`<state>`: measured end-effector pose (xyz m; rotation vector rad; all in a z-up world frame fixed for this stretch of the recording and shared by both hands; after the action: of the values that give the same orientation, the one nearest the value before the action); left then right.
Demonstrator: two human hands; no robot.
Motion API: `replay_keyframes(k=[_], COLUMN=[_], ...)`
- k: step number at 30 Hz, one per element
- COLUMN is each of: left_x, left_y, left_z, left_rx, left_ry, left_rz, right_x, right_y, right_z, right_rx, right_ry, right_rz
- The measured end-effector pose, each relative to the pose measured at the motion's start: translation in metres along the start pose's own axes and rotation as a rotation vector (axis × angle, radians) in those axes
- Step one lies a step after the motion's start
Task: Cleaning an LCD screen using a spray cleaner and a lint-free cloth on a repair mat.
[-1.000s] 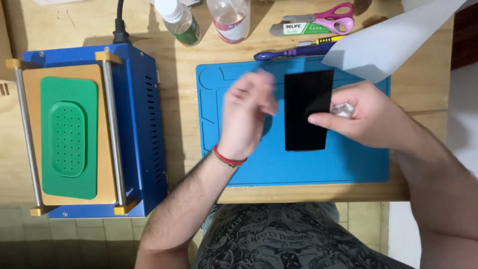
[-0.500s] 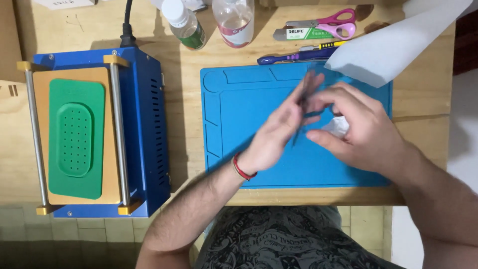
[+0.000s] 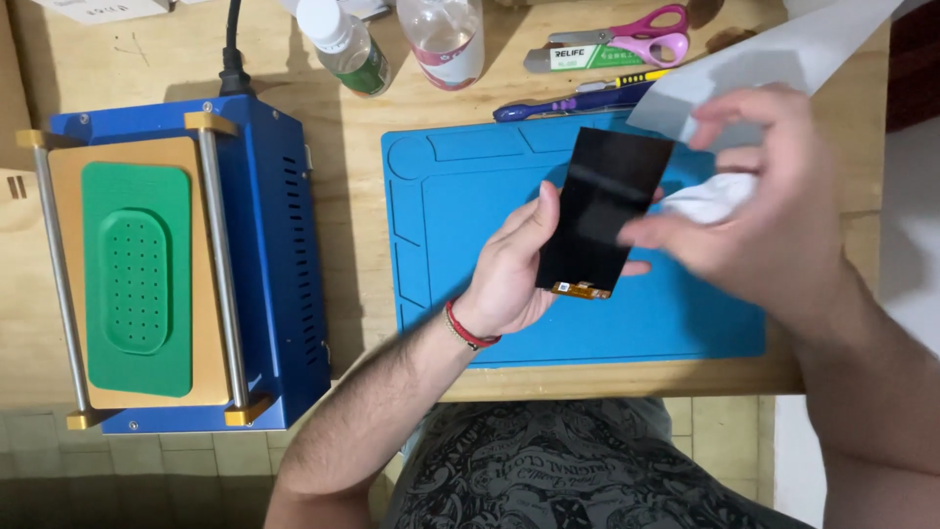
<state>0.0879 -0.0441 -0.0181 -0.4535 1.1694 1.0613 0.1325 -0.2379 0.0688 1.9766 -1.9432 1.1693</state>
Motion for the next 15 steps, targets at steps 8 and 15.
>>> replay_keyframes(k=[8,15], left_x=[0.003,-0.007], left_y=[0.003,0.004], left_z=[0.0,0.014], left_rx=[-0.15,-0.146], left_ry=[-0.102,-0.125], left_rz=[0.049,0.067], right_x=[-0.007,0.013], right_y=[-0.003,-0.003], right_z=[-0.001,0.022], right_rx=[-0.071,0.061], right_ry=[0.017,0.116], right_rz=[-0.144,-0.004])
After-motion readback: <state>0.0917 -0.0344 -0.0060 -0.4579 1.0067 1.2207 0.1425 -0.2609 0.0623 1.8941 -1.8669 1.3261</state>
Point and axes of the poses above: each hand's wrist, its own y-axis away from the middle knuckle, its own x-axis out of the back of the hand, z = x × y, the point moved 3 cm from there along -y, towards the middle knuckle, and after that the axes turned 8 degrees about z, right-handed, at the moved point
